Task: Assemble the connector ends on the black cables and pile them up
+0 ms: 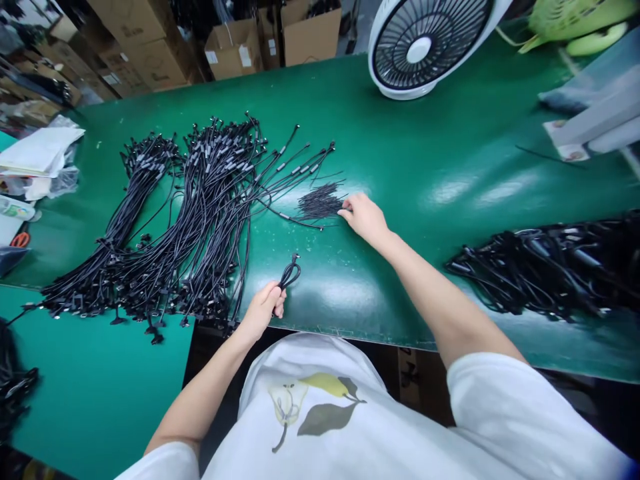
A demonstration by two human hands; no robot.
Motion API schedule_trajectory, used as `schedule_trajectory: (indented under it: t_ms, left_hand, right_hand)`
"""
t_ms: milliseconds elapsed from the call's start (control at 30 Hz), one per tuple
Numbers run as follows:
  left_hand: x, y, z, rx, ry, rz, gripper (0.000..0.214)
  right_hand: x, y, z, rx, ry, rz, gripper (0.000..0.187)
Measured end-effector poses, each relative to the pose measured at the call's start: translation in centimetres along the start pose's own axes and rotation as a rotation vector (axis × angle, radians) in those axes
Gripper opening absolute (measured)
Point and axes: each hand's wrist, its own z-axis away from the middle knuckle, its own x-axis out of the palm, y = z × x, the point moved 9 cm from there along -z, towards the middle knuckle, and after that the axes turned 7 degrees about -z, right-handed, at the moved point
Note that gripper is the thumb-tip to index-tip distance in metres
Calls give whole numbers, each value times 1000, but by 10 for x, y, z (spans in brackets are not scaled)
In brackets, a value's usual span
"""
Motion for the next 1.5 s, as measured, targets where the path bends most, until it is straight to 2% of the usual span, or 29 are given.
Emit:
schedule_trajectory:
  t_ms: [100, 167, 233, 300, 333, 433, 500, 567, 633, 700, 767, 867, 1067, 1167, 1267, 1333, 1400, 1433, 1500]
  left_hand:
    - [1, 2, 3, -16, 14, 126, 41]
    - [0, 3, 5, -25, 34, 189, 41]
    - [1, 4, 6, -27, 50, 240, 41]
    - [7, 7, 5, -19, 33, 281, 41]
    - [11, 9, 5, -10, 10, 301, 43]
    - [25, 16, 2, 27, -60, 358, 55]
    - [27, 19, 1, 62, -53, 359, 59]
    - [21, 19, 1, 115, 14, 288, 55]
    - [9, 19, 2, 176, 103, 143, 49]
    - [-1, 20, 4, 219, 165, -16, 46]
    - [-7, 18, 4, 216, 165, -108, 42]
    - [-7, 9, 4, 145, 78, -75, 31]
    - [2, -4, 11, -5, -68, 136, 17]
    - [5, -8, 15, -45, -103, 157, 16]
    - [6, -9, 19, -54, -115, 145, 17]
    - [7, -7, 21, -47, -122, 157, 14]
    - [5, -3, 20, -1, -86, 186, 13]
    - [1, 1, 17, 38, -31, 199, 16]
    - [-15, 8, 12, 142, 172, 230, 26]
  right_hand:
    - [4, 17, -17, 5, -6, 6, 20]
    - [3, 15, -13, -1, -2, -2, 17]
    - [0, 3, 1, -13, 2, -9, 13]
    - [5, -18, 26, -10, -38, -84, 7]
    - [14, -31, 42, 11, -100, -176, 6]
    - [58, -76, 101, 120, -390, -552, 17]
    - [75, -107, 134, 106, -470, -606, 20]
    - [75, -132, 150, -57, -415, -405, 19]
    - [70, -156, 157, -310, -342, -75, 24]
    - [72, -175, 162, -567, -334, 213, 31]
    - [75, -190, 168, -810, -370, 368, 34]
    - [76, -209, 181, -1119, -416, 425, 33]
    - [88, -226, 197, -1355, -420, 777, 26]
    - [95, -230, 209, -1461, -457, 847, 25]
    - [100, -229, 210, -1477, -527, 855, 27]
    - [105, -224, 202, -1380, -607, 842, 24]
    - [110, -218, 185, -1176, -682, 781, 20]
    - [111, -215, 176, -1048, -696, 728, 19]
    - [112, -211, 157, -787, -652, 581, 20]
